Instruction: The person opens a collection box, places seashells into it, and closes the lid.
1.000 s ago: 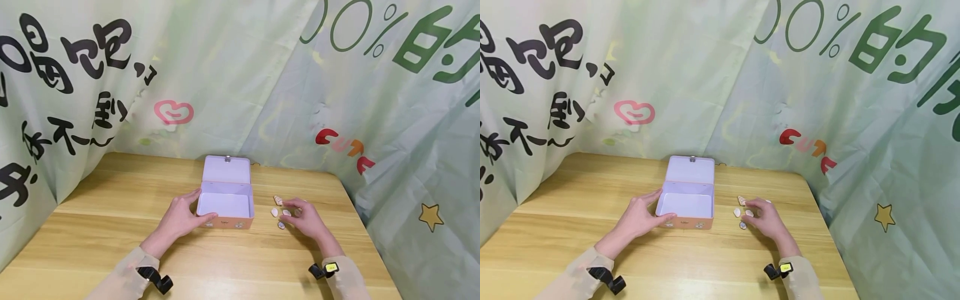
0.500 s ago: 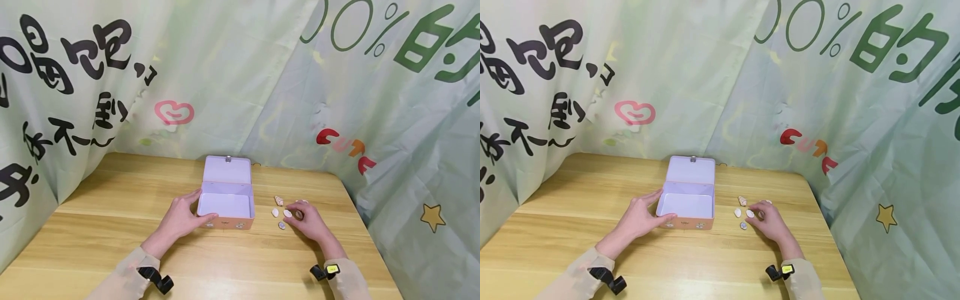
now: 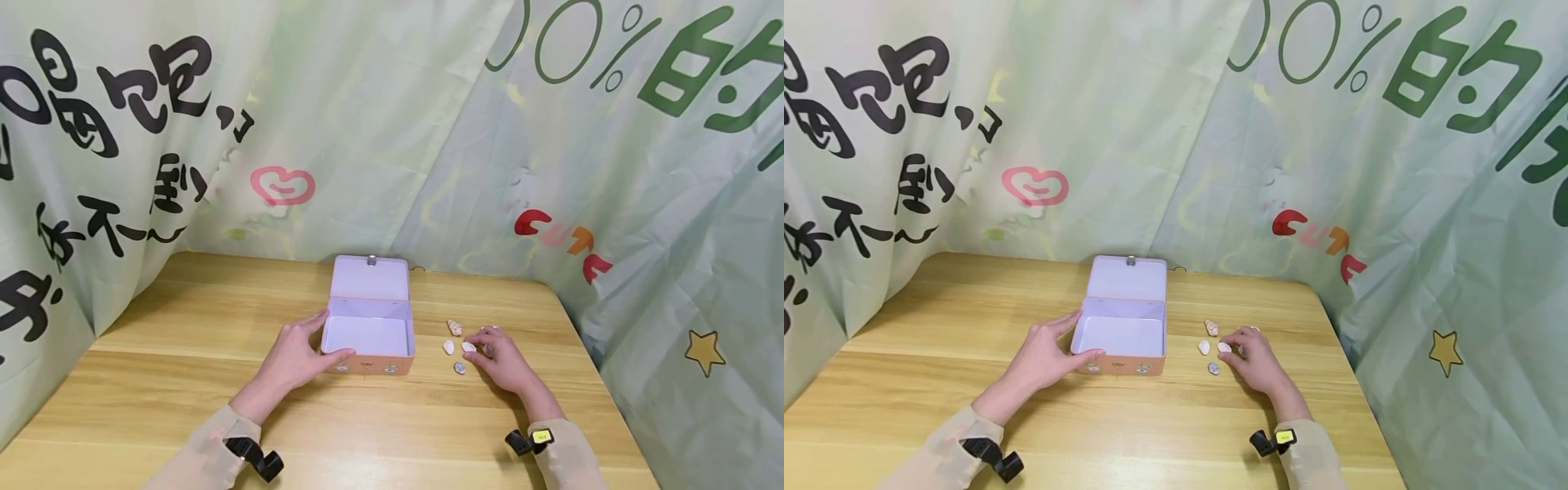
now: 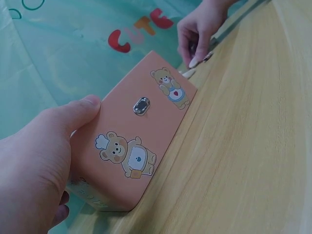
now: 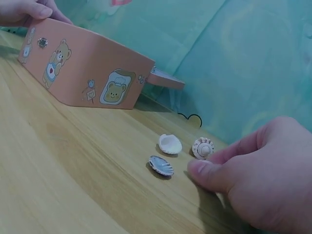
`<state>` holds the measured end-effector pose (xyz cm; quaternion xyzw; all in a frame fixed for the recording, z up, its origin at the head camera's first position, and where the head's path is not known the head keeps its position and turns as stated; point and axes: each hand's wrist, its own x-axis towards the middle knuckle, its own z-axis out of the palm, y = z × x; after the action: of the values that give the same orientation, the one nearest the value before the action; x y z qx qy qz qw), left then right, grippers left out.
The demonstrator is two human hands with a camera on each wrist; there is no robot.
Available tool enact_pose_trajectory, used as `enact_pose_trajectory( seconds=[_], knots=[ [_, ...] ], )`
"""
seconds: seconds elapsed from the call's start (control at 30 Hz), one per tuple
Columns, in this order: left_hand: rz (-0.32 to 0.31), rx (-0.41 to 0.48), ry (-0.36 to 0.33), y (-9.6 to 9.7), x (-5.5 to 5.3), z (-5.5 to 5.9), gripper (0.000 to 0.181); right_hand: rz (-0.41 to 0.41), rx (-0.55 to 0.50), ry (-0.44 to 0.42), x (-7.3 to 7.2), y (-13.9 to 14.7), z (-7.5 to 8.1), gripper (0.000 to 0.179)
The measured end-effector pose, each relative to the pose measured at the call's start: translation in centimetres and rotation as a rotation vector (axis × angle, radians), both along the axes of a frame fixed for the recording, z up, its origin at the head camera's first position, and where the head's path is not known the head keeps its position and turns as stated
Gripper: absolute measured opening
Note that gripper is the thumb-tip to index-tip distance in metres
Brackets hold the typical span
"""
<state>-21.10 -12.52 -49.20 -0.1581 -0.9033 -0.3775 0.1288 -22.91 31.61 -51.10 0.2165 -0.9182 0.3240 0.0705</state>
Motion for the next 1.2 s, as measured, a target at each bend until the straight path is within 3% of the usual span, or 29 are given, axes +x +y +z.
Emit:
enact_pose_trajectory(
  seconds=[0.47, 0.87, 1.2],
  knots=[
    [0.009, -0.009, 0.006, 0.0, 0.0, 0.0, 0.114, -0.039, -0.068, -0.024, 0.1, -0.3, 0.7, 0.022],
    [-0.002, -0.005, -0.024, -0.1, -0.1, 0.1, 0.116, 0.017, -0.097, 0.006, -0.4, -1.8, 2.9, 0.023],
    [0.002, -0.002, -0.009, -0.1, -0.1, 0.0, 0.113, 0.075, -0.101, 0.023, -0.3, -4.4, 5.1, 0.024]
  ],
)
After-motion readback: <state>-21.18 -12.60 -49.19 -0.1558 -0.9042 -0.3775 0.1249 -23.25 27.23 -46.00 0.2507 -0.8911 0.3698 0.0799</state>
